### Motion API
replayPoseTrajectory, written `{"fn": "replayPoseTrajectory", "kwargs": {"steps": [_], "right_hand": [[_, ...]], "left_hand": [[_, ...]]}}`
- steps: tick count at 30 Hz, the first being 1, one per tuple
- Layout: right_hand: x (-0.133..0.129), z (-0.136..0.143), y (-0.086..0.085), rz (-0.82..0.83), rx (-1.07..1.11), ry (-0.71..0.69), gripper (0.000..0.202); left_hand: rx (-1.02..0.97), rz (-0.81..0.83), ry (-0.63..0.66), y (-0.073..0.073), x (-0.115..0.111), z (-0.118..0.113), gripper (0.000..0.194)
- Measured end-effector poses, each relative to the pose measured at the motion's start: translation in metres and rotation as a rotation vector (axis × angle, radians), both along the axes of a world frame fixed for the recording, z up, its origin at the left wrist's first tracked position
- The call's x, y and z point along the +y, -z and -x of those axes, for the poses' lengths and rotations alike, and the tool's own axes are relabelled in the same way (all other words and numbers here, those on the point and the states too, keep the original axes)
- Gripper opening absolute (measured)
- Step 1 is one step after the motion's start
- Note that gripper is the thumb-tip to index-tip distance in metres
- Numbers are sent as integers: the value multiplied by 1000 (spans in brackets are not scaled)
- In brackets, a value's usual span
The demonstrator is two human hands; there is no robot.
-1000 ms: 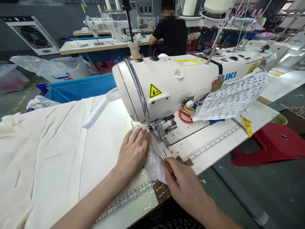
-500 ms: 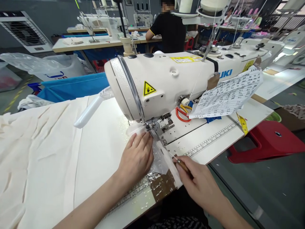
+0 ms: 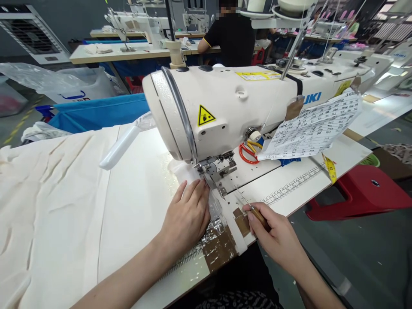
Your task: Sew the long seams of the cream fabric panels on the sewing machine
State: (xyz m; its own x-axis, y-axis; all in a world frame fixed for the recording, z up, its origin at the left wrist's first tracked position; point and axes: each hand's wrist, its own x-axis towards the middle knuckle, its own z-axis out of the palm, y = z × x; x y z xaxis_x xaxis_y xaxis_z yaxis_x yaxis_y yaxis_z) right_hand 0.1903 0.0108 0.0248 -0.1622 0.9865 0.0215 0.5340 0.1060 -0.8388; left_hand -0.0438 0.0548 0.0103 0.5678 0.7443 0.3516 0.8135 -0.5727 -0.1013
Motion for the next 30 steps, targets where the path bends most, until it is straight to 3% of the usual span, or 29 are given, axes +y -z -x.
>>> {"fn": "replayPoseTrajectory", "kwargs": {"steps": [23, 30], "right_hand": [[-1, 2, -2, 36, 15, 8, 28], [-8, 7, -2, -13, 84, 116, 30]], "left_hand": [[16, -32, -24, 0, -2, -3, 47], [11, -2, -37, 1, 1, -1, 46]]}}
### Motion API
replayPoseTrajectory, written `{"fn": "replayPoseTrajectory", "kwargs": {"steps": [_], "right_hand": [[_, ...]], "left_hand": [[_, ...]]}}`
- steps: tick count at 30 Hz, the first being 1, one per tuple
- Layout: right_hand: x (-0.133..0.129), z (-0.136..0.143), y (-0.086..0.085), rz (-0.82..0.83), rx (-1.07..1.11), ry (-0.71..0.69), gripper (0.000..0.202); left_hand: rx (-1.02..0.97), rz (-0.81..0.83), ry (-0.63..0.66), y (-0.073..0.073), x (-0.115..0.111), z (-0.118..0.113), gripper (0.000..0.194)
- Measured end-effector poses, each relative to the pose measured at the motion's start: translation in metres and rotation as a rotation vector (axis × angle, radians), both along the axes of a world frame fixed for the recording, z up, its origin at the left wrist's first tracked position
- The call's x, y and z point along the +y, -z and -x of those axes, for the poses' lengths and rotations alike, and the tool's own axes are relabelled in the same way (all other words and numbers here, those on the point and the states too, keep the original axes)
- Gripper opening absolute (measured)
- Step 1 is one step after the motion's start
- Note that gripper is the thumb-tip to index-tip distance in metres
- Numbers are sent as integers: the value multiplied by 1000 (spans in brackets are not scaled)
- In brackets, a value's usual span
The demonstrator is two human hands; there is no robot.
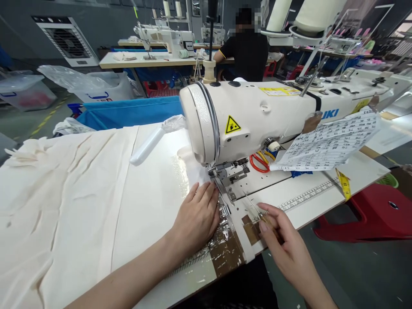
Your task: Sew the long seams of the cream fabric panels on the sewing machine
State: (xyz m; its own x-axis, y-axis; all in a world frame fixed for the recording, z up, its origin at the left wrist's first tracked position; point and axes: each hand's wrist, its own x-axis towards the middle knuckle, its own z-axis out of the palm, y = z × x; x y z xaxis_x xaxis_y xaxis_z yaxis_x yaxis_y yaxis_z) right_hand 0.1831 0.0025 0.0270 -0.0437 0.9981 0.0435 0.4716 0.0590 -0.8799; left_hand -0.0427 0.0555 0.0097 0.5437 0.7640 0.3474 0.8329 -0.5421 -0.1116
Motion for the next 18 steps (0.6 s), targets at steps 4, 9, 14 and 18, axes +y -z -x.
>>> {"fn": "replayPoseTrajectory", "kwargs": {"steps": [4, 9, 14, 18], "right_hand": [[-1, 4, 1, -82, 4, 2, 22], [13, 21, 5, -319, -7, -254, 18], [31, 49, 10, -525, -264, -368, 18], [37, 61, 12, -597, -520, -327, 23]], "left_hand": [[-16, 25, -15, 0, 4, 2, 47], [-74, 81, -40, -1, 11, 4, 43], [-111, 56, -21, -1, 17, 7, 39], [-151, 7, 20, 2, 19, 10, 38]]}}
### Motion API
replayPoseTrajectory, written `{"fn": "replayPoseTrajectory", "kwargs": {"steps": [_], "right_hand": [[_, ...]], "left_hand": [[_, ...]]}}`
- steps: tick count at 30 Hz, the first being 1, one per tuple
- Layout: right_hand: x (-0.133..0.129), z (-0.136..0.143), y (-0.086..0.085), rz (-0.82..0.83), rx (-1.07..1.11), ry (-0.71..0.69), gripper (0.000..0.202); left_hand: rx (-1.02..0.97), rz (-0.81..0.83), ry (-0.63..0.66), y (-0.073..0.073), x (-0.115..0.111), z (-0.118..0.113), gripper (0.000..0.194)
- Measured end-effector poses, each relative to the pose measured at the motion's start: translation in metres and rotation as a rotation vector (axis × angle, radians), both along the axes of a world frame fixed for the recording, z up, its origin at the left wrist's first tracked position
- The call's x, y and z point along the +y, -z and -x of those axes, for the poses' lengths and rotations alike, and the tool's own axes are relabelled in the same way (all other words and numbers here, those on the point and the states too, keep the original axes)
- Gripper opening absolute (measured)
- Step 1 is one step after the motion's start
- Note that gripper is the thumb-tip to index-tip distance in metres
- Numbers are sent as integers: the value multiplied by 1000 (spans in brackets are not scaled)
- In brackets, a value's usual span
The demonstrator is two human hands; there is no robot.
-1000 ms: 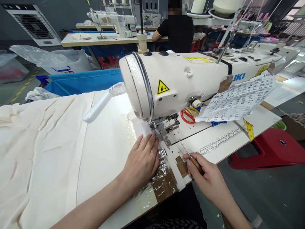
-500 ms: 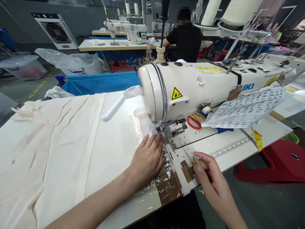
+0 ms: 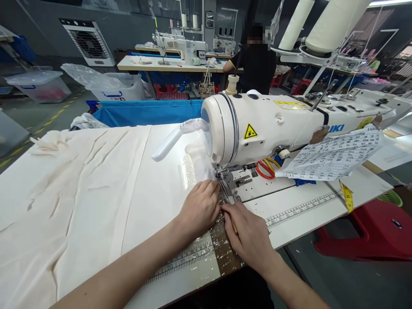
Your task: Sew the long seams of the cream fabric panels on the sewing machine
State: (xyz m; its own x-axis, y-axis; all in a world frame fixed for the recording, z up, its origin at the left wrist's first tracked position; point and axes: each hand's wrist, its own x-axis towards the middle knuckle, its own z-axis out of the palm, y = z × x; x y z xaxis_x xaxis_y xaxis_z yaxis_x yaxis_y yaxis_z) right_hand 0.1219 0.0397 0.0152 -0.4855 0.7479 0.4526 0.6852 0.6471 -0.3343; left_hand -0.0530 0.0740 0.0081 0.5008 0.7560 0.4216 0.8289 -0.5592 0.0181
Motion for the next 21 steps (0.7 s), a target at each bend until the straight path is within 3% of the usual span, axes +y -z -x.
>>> {"fn": "replayPoseTrajectory", "kwargs": {"steps": [12, 21], "right_hand": [[0, 8, 4, -140, -172, 104, 24], [0, 19, 1, -115, -343, 218, 31]], "left_hand": [[-6, -13, -13, 2, 1, 0, 38], [-29, 43, -23, 2, 6, 8, 38]]}}
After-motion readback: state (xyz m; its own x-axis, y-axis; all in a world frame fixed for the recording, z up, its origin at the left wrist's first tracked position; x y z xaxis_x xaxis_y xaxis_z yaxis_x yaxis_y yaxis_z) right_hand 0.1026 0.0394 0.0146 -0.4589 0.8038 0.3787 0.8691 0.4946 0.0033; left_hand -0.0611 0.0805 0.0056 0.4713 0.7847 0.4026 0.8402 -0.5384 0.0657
